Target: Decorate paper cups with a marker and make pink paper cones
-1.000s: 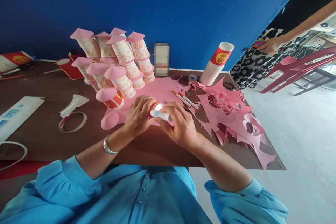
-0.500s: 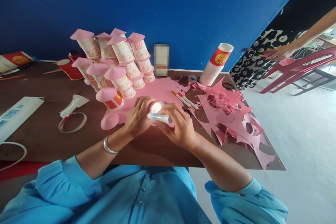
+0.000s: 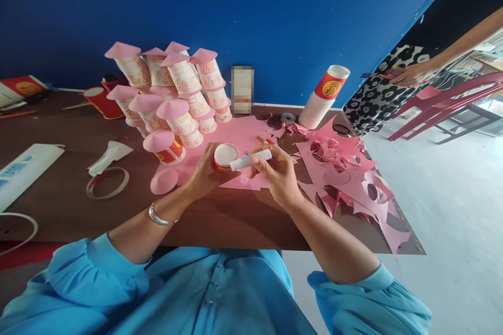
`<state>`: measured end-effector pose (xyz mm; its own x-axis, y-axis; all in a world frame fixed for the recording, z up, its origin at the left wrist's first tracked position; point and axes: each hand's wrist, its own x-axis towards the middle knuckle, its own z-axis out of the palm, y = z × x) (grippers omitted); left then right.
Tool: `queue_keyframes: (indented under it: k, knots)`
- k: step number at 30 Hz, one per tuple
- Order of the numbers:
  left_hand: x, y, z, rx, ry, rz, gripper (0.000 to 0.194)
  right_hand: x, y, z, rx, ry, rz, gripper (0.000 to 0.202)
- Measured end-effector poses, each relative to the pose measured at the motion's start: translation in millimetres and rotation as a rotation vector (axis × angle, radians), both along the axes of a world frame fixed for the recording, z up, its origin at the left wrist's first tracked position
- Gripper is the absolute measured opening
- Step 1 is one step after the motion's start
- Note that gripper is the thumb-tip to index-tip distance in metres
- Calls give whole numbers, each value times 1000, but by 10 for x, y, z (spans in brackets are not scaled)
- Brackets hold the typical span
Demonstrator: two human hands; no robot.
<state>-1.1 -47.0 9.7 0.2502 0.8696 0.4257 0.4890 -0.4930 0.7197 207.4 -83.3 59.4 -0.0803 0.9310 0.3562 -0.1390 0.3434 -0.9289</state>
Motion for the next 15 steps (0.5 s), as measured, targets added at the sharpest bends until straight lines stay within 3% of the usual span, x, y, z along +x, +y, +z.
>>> queue_keyframes:
  k: [5, 9, 15]
  knots:
    - [-15, 38, 6, -108, -121, 52, 58, -1, 54, -21, -118, 55, 7, 41]
    - [1, 9, 42, -145, -110, 70, 57, 9, 39, -23, -69, -35, -105, 37]
    - [-5, -67, 64, 64, 67, -33, 49, 45, 0, 23, 76, -221, -295, 30]
